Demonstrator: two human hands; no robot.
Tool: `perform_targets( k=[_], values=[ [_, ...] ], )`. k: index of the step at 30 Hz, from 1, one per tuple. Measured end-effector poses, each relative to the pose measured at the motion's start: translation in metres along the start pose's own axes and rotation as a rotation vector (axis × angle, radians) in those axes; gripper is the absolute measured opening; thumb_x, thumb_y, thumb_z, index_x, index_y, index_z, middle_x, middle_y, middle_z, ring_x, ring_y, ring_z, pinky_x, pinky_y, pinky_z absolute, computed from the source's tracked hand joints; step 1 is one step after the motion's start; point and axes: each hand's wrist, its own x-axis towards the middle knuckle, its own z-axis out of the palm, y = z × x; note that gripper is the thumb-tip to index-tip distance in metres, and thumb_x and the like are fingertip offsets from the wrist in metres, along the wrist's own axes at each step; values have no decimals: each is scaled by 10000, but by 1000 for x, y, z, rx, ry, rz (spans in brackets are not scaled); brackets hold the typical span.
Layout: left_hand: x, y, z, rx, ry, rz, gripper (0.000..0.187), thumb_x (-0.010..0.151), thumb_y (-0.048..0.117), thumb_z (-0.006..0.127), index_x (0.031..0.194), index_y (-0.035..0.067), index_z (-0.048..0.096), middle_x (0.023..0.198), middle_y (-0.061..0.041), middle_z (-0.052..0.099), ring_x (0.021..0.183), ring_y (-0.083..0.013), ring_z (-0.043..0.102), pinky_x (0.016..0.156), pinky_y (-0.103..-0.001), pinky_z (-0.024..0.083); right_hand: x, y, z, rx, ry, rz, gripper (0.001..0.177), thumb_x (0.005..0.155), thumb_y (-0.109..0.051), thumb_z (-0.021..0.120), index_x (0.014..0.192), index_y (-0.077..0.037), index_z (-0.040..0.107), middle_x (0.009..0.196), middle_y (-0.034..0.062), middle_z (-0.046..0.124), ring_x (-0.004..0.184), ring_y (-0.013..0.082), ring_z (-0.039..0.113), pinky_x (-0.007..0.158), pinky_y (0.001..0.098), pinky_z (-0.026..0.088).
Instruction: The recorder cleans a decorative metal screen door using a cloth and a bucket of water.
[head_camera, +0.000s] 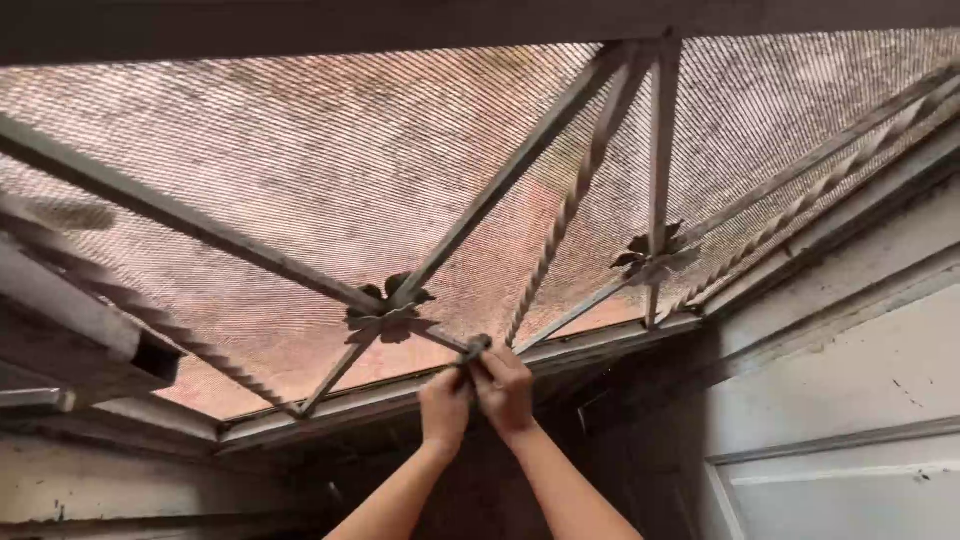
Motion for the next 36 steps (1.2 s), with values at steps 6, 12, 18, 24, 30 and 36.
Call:
perform_targets(
  k=[6,12,18,24,30,36],
  values=[
    [-11,18,-2,120,-67,34,154,867,87,708,1004,30,753,826,-237,711,751,-367,721,661,-412,540,10,-9,5,-125,-69,170,88,838,-50,764,902,-39,704,837,123,673,797,350,662,688,432,525],
    [3,32,-34,-40,268,23,150,942,90,701,1009,-26,769,795,-131,776,718,-216,696,692,-350,560,67,-77,9,190,-35,66,158,833,-38,757,988,-70,755,900,85,700,807,278,697,706,380,561],
    [15,49,-41,-94,315,45,252,908,81,696,1138,-15,732,957,-131,776,807,-149,717,732,-330,576,47,-52,13,134,-24,38,238,845,-10,746,1081,-39,763,911,111,693,827,300,686,711,386,551],
    [3,15,3,9,95,-29,225,882,42,689,1098,21,749,887,-198,766,769,-170,730,736,-351,571,-7,15,12,-3,45,95,234,851,-21,757,1084,-32,744,930,135,726,812,325,715,708,381,571],
    [-8,-8,39,-34,-86,-170,194,856,43,689,1039,-2,733,861,-172,787,766,-128,734,711,-337,574,-48,64,12,-228,-106,231,288,784,28,652,1057,-13,731,947,183,732,862,392,705,752,448,570],
    [1,-17,29,-23,-206,-106,177,862,76,716,1021,-2,733,830,-177,776,756,-202,760,687,-358,568,-59,63,20,-338,-135,328,222,902,-30,599,1092,26,700,975,207,727,884,396,710,770,463,574]
  ],
)
